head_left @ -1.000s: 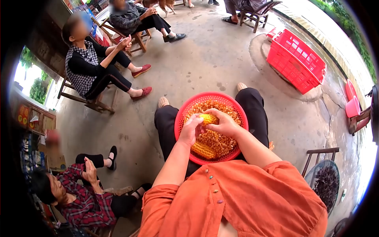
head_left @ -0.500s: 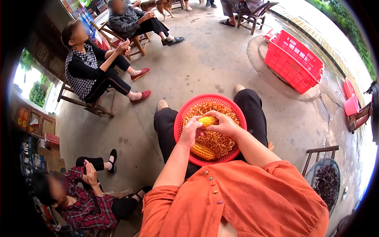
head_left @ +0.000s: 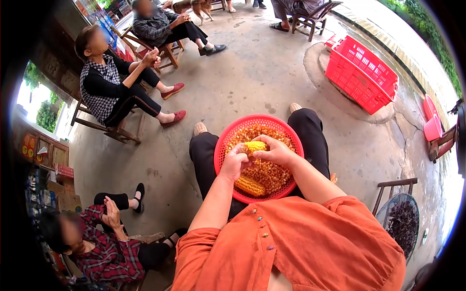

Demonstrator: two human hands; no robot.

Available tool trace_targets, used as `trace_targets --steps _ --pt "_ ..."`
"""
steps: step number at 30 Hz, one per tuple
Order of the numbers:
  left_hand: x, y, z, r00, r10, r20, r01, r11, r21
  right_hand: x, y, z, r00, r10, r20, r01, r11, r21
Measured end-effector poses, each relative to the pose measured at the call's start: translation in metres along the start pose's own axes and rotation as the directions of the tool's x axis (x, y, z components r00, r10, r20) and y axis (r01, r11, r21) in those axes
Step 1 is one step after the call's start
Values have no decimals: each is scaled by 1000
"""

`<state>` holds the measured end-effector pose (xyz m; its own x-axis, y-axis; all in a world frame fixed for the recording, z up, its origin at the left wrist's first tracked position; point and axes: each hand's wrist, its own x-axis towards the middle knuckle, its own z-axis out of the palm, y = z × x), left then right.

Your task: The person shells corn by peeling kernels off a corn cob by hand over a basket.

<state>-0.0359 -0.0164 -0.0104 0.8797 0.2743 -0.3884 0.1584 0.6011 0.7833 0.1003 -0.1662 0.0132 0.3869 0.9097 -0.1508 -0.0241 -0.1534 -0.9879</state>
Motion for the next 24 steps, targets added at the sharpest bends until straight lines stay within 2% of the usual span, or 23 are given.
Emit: trace_targets --steps 1,3,5,8,10,13,17,19,21,24 --pt "-1 2 2 1000 1 1 -1 1000 0 1 1 -1 999 -34 -21 33 997 -66" --pt "-3 6 5 999 -20 29 23 994 -105 3 5 -2 999 -38 -23 36 998 -57" --pt "-2 5 4 999 -14 39 18 996 -92 4 9 -1 999 -40 -24 39 998 -49" --pt "0 3 1 999 -2 51 6 998 -64 5 12 -1 1000 3 -29 -1 998 56" --pt "0 4 2 999 3 52 0 999 -50 6 15 -2 998 57 -2 -55 974 222" --pt "-2 5 4 998 16 57 -12 998 -64 6 16 -1 1000 11 -14 -6 962 274" --pt "-4 6 8 1000 9 25 -8 999 -42 6 17 -2 1000 1 -21 4 964 268" --pt "-6 7 10 1000 7 8 -7 1000 -20 8 19 -4 1000 -28 -12 29 993 116" --pt "-7 8 10 1000 8 5 -8 999 53 6 17 -3 999 -30 -15 31 996 80" --pt "-7 7 9 1000 5 3 -5 998 56 6 17 -3 999 -49 -16 50 998 39"
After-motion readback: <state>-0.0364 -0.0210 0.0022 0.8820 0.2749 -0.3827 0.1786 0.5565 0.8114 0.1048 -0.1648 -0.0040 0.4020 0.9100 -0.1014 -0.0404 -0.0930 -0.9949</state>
